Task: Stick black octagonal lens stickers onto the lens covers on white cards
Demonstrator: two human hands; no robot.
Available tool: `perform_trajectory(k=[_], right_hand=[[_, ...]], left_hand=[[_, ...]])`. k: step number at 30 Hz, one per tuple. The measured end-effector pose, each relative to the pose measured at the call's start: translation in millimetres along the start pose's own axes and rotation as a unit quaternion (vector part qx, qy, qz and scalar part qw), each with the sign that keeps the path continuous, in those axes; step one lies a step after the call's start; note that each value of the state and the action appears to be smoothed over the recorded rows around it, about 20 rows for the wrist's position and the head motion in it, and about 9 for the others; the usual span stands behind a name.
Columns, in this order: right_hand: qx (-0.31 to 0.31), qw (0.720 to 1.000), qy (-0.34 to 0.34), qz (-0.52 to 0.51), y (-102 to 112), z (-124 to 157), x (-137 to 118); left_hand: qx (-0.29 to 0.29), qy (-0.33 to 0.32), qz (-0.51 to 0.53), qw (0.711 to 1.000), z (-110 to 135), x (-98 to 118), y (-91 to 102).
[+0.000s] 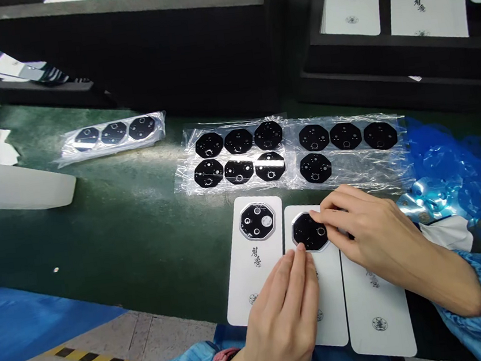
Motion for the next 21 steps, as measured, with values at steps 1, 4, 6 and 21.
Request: perform_trajectory(k=[1, 4, 6, 21], right_hand=[[0.000, 1.000, 0.016, 0.021, -0.1, -0.1, -3.0], [0.003, 0.994, 0.063, 0.091, -1.6, -0.6, -12.7], [0.004, 0.990, 0.078, 0.114, -2.0, -0.6, -15.8], [0.044, 0.995, -0.080, -0.048, 16.3, 0.6, 8.6]], left_hand=[[0.001, -0.002, -0.001, 1.000, -0.1, 0.3, 0.2], [-0.001, -0.008, -0.010, 1.000, -0.6, 0.7, 0.2], [0.002, -0.012, -0.014, 1.000, -1.1, 1.0, -0.2], [0.065, -0.011, -0.036, 0.997, 4.4, 6.6, -4.0]])
Point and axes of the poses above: each hand's wrist, its own z-axis away from the middle knuckle, its own y-axis out of the back of the hand, x = y × z, the point moved 5 cm from there along -z, towards the middle knuckle, and after that the axes turned 5 degrees about y, right-handed, at the moved point
